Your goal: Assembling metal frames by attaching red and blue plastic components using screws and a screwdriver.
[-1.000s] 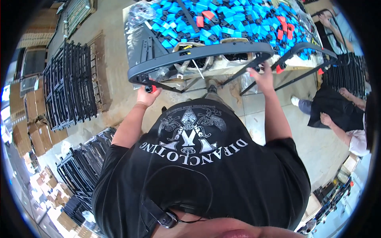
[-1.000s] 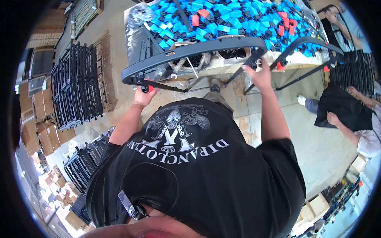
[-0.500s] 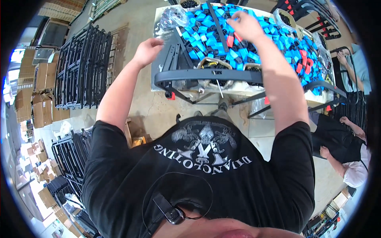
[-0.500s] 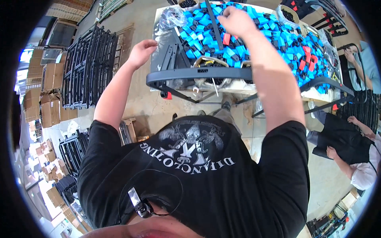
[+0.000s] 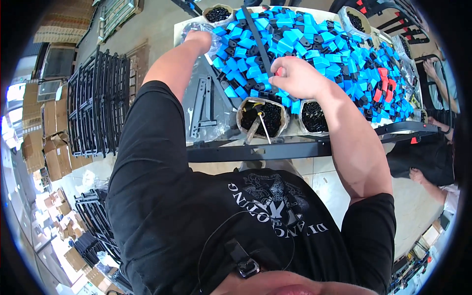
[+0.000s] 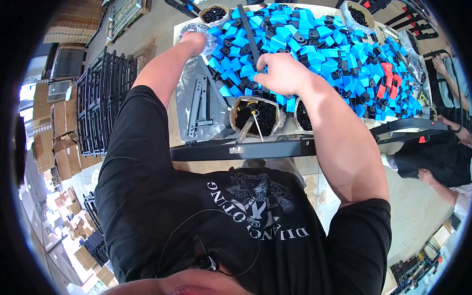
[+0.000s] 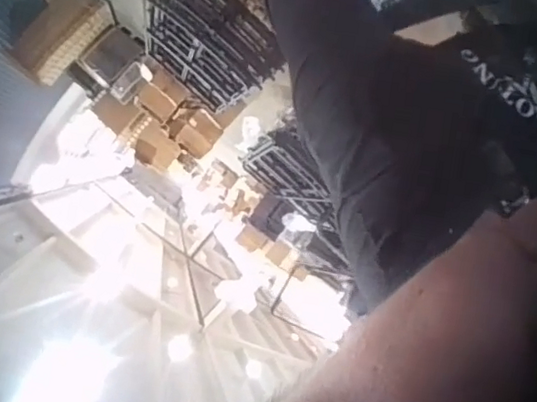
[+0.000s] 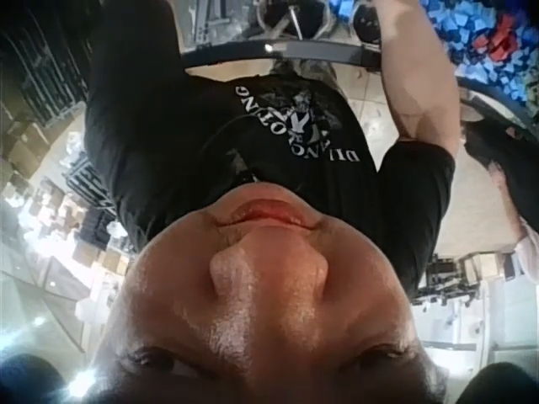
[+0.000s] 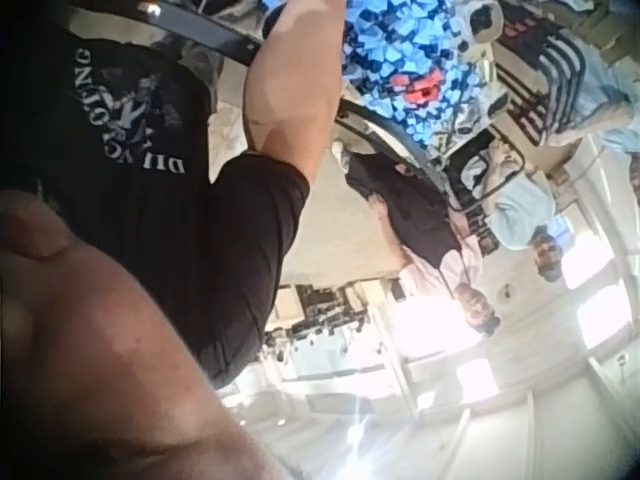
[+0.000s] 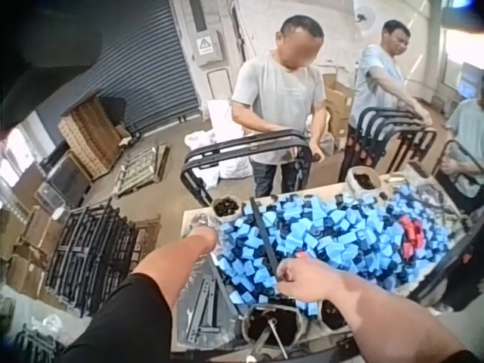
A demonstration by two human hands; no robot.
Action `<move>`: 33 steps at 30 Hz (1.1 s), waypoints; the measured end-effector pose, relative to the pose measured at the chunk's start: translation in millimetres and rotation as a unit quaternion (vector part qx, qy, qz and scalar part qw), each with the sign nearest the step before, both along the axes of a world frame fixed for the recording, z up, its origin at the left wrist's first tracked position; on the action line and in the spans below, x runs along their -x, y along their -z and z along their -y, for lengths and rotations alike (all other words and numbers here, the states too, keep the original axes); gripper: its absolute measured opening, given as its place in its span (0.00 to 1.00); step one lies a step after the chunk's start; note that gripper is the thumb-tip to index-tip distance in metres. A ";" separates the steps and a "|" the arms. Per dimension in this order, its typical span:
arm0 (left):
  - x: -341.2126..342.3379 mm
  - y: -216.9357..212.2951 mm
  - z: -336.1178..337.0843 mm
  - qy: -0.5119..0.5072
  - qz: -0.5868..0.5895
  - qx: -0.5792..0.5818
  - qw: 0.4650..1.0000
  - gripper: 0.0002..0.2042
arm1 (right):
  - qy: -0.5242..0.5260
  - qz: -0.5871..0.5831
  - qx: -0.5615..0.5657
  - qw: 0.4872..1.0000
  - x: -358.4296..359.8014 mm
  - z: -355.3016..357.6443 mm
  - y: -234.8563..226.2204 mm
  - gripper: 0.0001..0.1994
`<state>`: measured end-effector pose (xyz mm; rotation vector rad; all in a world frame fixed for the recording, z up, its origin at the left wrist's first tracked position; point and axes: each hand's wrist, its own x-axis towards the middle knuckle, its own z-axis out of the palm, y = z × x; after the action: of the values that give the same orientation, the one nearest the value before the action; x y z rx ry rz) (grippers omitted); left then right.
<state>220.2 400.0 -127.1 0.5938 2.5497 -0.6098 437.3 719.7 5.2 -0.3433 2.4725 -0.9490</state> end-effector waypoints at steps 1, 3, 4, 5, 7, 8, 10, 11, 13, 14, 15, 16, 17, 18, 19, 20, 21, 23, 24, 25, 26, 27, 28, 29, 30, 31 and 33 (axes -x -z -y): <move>0.9 2.6 -1.8 0.004 0.002 0.002 1.000 0.19 | 0.002 0.008 -0.004 1.000 -1.6 0.6 -2.6 0.17; -0.1 6.0 -5.0 -0.099 -0.005 -0.186 0.978 0.21 | 0.001 -0.006 0.021 1.000 -3.8 2.0 -6.9 0.17; 7.2 9.4 0.0 -0.100 0.017 -0.179 0.979 0.24 | -0.016 0.004 -0.001 1.000 -3.0 4.8 -13.3 0.20; 7.3 14.0 4.2 -0.098 0.019 -0.177 0.979 0.24 | -0.033 0.015 -0.023 0.999 -2.0 7.0 -18.4 0.23; 4.6 22.6 10.3 -0.053 -0.024 -0.197 0.979 0.26 | -0.034 0.016 -0.021 0.999 -1.3 8.2 -20.9 0.23; 3.9 30.0 14.0 -0.055 -0.051 -0.208 0.975 0.25 | -0.037 0.016 -0.024 0.999 -1.2 8.4 -21.0 0.23; 4.4 30.9 16.1 -0.044 -0.062 -0.220 0.973 0.24 | -0.039 0.017 -0.027 0.999 -1.1 7.9 -21.1 0.23; 1.7 30.1 14.6 -0.034 -0.072 -0.231 0.970 0.23 | -0.036 0.023 -0.032 0.999 -1.2 7.0 -21.4 0.23; -5.7 31.1 14.1 -0.057 -0.056 -0.244 0.967 0.22 | -0.034 0.029 -0.037 0.998 -1.7 6.8 -20.8 0.23; -8.4 31.5 15.3 -0.082 -0.042 -0.255 0.963 0.21 | -0.038 0.025 -0.036 0.998 -1.5 7.5 -19.9 0.23; -9.5 30.1 17.5 -0.081 -0.041 -0.256 0.962 0.21 | -0.042 0.021 -0.036 0.998 -1.2 8.2 -19.3 0.24; -11.2 27.0 10.7 -0.077 -0.038 -0.257 0.962 0.20 | -0.037 0.023 -0.039 0.998 -1.4 6.1 -17.9 0.24; -12.9 23.6 3.4 -0.074 -0.036 -0.259 0.963 0.19 | -0.041 0.032 -0.041 0.998 -1.1 5.5 -16.9 0.24; -19.2 19.3 1.4 -0.097 -0.040 -0.258 0.960 0.18 | -0.045 0.040 -0.042 0.997 -0.8 5.4 -15.8 0.24; -21.9 17.1 1.4 -0.092 -0.040 -0.262 0.960 0.18 | -0.039 0.038 -0.046 0.997 -1.5 4.2 -17.0 0.24; -22.7 15.8 12.0 -0.080 -0.073 -0.281 0.954 0.18 | -0.043 0.032 -0.051 0.997 -1.1 5.2 -15.3 0.24; -24.2 13.9 23.0 -0.069 -0.106 -0.299 0.946 0.18 | -0.048 0.025 -0.055 0.997 -0.4 6.1 -14.2 0.24; -38.6 2.9 32.6 -0.063 -0.188 -0.336 0.921 0.18 | -0.055 0.017 -0.047 0.997 1.0 3.2 -12.0 0.24; -46.9 -4.1 34.4 -0.062 -0.272 -0.369 0.887 0.19 | -0.049 -0.012 -0.048 0.998 0.4 0.3 -2.7 0.23; -54.8 -18.8 31.6 -0.059 -0.274 -0.369 0.886 0.19 | -0.046 -0.043 -0.047 0.997 1.6 -1.4 5.2 0.22; -65.3 -35.9 28.6 -0.075 -0.261 -0.403 0.874 0.19 | -0.044 -0.053 -0.046 0.997 3.0 -3.2 7.6 0.21; -77.9 -52.9 26.3 -0.091 -0.249 -0.436 0.860 0.19 | -0.045 -0.064 -0.044 0.996 4.1 -5.6 10.4 0.20; -100.6 -74.1 20.4 -0.089 -0.235 -0.467 0.848 0.18 | -0.044 -0.081 -0.038 0.995 3.9 -7.2 12.6 0.19; -126.5 -94.4 15.2 -0.131 -0.162 -0.539 0.816 0.19 | -0.050 -0.098 -0.040 0.993 3.6 -7.9 12.5 0.19; -156.1 -113.9 8.1 -0.171 -0.087 -0.606 0.772 0.19 | -0.047 -0.112 -0.042 0.992 4.2 -9.2 16.6 0.20; -189.3 -132.8 -1.3 -0.167 -0.021 -0.643 0.747 0.18 | -0.042 -0.125 -0.044 0.990 6.1 -10.5 21.1 0.20; -265.4 -185.0 -26.7 -0.124 0.095 -0.691 0.706 0.16 | -0.039 -0.087 -0.047 0.994 9.1 -11.8 17.2 0.21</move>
<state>485.5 426.7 58.0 0.6217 2.3607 1.5468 428.2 731.4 -12.1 -0.5075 2.6289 -0.7985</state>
